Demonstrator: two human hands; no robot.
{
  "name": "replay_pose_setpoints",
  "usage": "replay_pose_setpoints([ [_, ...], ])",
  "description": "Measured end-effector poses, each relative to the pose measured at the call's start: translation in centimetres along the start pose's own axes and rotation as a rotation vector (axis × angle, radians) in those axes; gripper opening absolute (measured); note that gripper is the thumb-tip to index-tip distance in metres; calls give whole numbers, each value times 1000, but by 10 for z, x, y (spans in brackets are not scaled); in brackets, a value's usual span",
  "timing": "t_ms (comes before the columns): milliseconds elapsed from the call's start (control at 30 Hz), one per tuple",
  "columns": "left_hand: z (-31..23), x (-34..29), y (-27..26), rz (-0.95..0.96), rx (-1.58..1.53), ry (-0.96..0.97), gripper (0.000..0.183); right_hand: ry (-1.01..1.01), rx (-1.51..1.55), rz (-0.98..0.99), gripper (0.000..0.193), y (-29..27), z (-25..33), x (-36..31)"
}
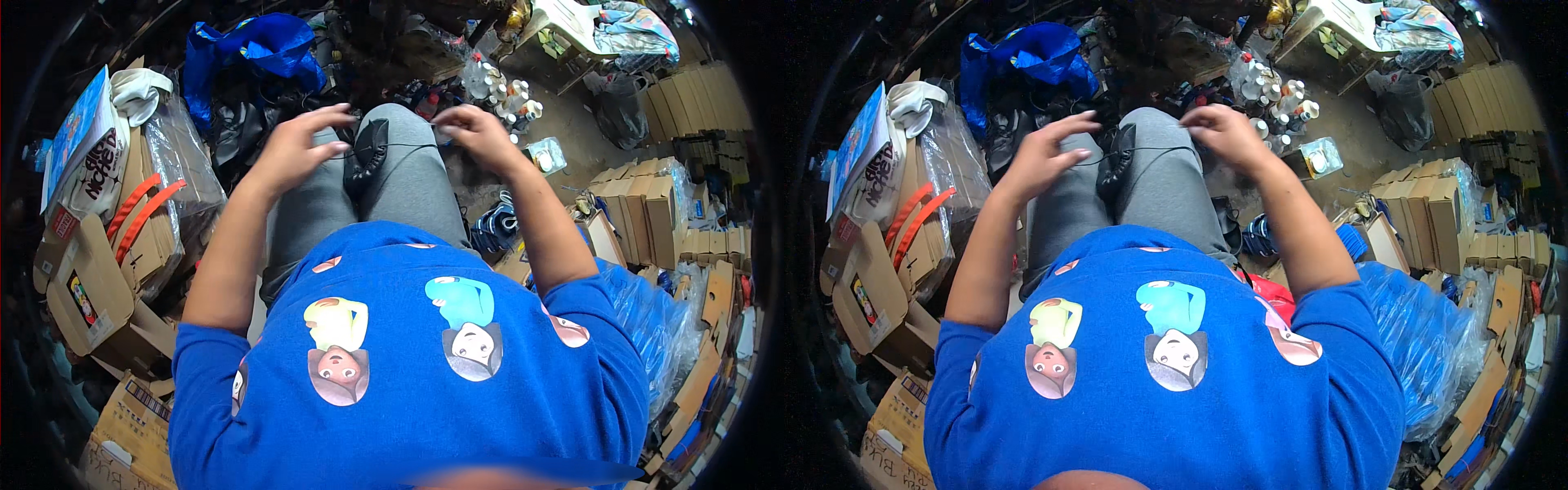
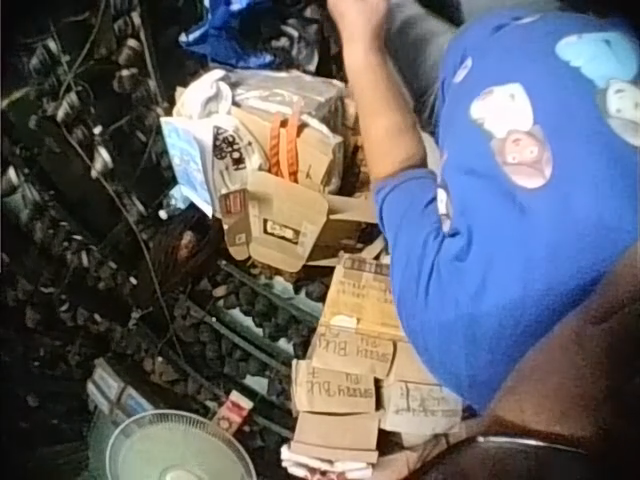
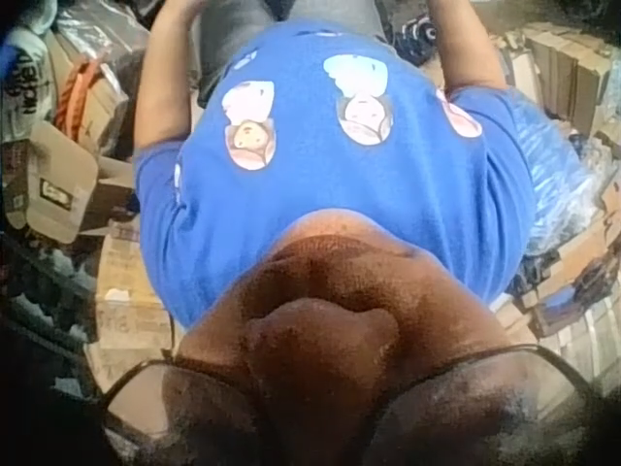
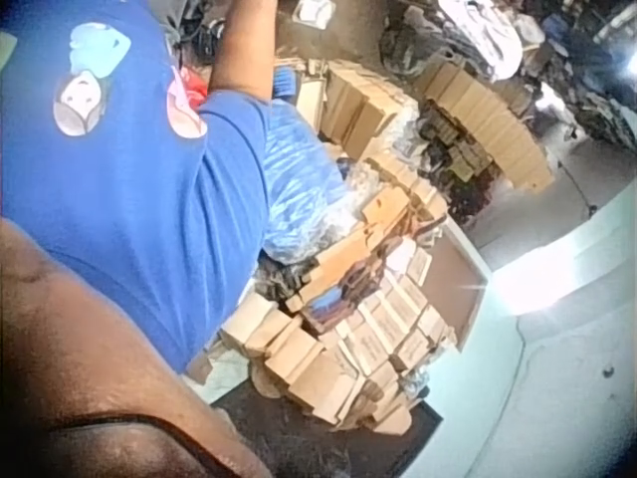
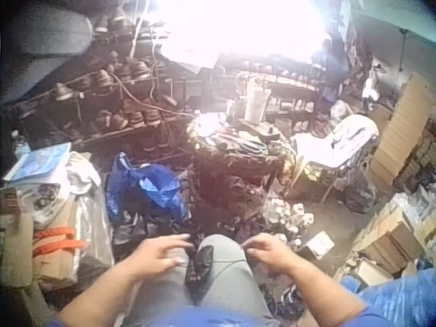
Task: Lacing a black shoe while sitting in a workshop environment.
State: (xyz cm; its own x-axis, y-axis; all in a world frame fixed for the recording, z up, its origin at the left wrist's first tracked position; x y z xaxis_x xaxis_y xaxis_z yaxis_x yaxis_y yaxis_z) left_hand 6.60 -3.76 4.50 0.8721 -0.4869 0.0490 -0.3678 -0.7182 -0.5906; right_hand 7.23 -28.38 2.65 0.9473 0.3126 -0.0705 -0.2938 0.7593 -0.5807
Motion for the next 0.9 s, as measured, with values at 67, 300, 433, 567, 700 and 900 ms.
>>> replay_pose_setpoints([
  [67, 2, 23, 24, 86, -80, -2, 38, -50, 24, 65, 13, 23, 25, 12],
  [300, -1, 52, 47, 370, 106, -19, 26, -216, -251, 107, 13, 37, 34, 22],
  [433, 10, 55, 56, 418, -58, -48, 25, -211, -69, 209, 14, 50, 34, 18],
  [567, 22, 47, 66, 514, -417, -187, 25, -159, 22, 162, 14, 60, 26, 9],
  [700, 21, 44, 66, 575, -420, -150, 33, -167, 54, 57, 17, 56, 24, -2],
  [900, 14, 43, 67, 640, -292, -80, 35, -270, -98, 30, 21, 51, 35, -8],
])
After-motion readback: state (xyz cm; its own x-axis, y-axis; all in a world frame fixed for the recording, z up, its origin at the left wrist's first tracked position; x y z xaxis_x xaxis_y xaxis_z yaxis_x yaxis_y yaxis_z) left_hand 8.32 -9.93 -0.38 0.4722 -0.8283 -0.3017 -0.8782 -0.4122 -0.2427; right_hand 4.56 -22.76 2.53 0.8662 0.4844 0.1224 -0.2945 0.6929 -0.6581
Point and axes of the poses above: each hand's wrist, its own x-axis towards the middle knuckle, its own y-axis out of the palm, z = x × y, the point moved 8 cm from there along x, towards the middle knuckle
